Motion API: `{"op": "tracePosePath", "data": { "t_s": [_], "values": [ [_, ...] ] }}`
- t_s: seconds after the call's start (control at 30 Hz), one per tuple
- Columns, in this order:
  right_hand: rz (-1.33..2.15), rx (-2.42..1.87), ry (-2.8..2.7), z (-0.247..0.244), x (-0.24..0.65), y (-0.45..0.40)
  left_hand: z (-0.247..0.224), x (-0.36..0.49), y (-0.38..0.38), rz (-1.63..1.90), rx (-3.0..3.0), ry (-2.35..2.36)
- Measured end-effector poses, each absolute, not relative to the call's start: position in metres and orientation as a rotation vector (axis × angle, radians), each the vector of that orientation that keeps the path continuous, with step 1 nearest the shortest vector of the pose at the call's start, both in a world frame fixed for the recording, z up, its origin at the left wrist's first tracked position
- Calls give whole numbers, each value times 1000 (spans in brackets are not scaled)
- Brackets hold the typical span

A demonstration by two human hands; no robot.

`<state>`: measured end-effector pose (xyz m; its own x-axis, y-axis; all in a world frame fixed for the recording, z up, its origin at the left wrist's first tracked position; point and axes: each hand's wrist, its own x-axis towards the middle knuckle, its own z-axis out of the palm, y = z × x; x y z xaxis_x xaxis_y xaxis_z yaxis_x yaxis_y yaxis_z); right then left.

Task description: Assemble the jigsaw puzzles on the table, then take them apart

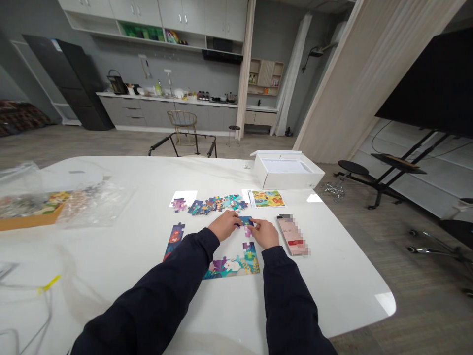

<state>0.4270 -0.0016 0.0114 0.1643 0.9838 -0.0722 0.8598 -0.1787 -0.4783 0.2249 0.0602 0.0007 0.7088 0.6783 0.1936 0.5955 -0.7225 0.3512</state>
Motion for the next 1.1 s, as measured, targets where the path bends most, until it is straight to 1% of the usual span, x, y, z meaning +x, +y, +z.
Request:
{"op": "tracePosePath", "data": {
  "t_s": [0.17, 0.37, 0.5, 0.67, 0.73, 0.8, 0.9, 1.03, 1.1],
  "values": [
    [521, -2115, -1765, 9, 427, -1, -3, 226, 58, 524, 2615, 1000],
    [516, -2113, -1761, 11, 428, -2, 4, 210, 56, 457, 2571, 959],
    [501, -2092, -1765, 11, 428, -2, 12, 154, 67, 634, 2368, 1067],
    [470, -2067, -1694, 10, 426, -1, 12, 52, 69, 900, 2135, 1532],
    [463, -2068, -1677, 10, 426, 0, 5, 22, 62, 929, 2059, 1674],
    [456, -2077, -1674, 10, 425, 1, -3, 6, 56, 917, 2043, 1718],
    [441, -2091, -1676, 8, 424, 2, -9, 10, 54, 918, 2087, 1696],
    [410, -2073, -1682, 6, 425, 2, -6, 47, 68, 889, 2095, 1672],
    [400, -2060, -1683, 4, 426, 2, -4, 65, 78, 846, 2078, 1732]
  ]
}}
